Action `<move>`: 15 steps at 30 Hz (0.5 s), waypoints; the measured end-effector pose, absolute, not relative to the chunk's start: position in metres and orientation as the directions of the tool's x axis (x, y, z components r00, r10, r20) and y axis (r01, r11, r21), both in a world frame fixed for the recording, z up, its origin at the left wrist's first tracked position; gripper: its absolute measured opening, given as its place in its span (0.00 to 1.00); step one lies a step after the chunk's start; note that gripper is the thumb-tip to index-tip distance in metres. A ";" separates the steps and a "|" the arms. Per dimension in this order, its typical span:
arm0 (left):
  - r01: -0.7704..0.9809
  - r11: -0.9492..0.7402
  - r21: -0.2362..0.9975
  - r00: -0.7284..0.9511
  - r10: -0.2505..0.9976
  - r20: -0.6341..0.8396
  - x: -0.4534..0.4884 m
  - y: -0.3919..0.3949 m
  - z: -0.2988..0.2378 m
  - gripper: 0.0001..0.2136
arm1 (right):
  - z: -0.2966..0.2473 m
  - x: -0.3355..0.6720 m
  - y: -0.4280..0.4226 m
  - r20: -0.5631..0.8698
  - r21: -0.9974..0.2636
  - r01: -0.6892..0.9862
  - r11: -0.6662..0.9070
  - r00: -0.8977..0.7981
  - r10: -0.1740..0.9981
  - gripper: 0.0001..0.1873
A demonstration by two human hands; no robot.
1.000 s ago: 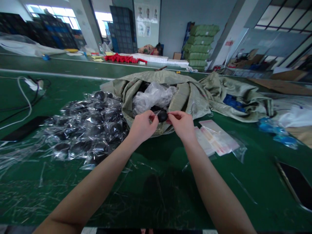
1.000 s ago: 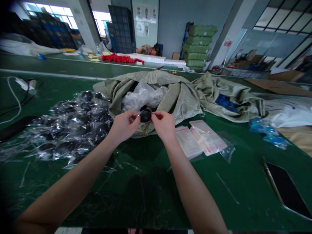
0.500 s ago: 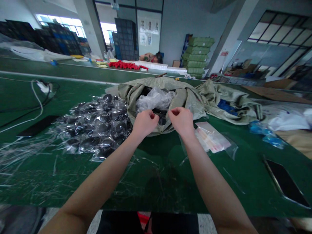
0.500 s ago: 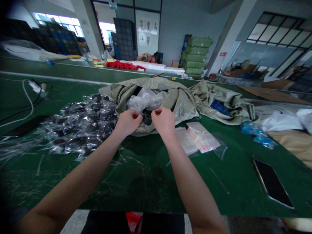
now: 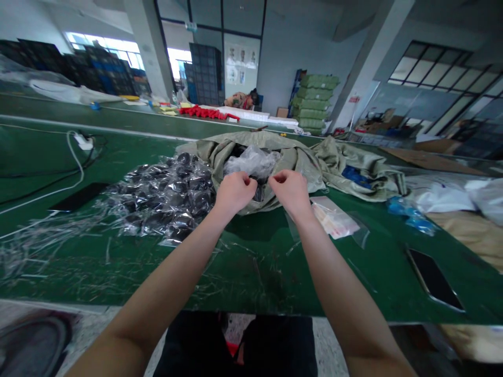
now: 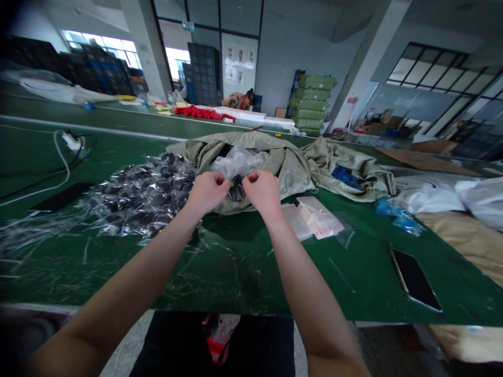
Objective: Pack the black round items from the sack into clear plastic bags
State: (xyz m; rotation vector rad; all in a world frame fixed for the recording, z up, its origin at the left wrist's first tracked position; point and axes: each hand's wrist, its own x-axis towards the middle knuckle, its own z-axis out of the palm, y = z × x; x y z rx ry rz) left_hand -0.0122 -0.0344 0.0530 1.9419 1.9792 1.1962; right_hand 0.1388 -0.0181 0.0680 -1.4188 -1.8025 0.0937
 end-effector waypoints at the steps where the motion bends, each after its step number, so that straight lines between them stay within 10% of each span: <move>1: 0.801 -0.130 0.584 -0.170 0.886 0.431 -0.013 -0.035 0.054 0.10 | 0.069 0.139 -0.019 0.542 -0.513 0.775 0.369 -0.040 0.840 0.09; 15: 0.786 -0.103 0.610 -0.178 0.907 0.382 -0.023 -0.028 0.051 0.12 | 0.089 0.139 -0.010 0.504 -0.390 0.817 0.426 -0.198 0.841 0.08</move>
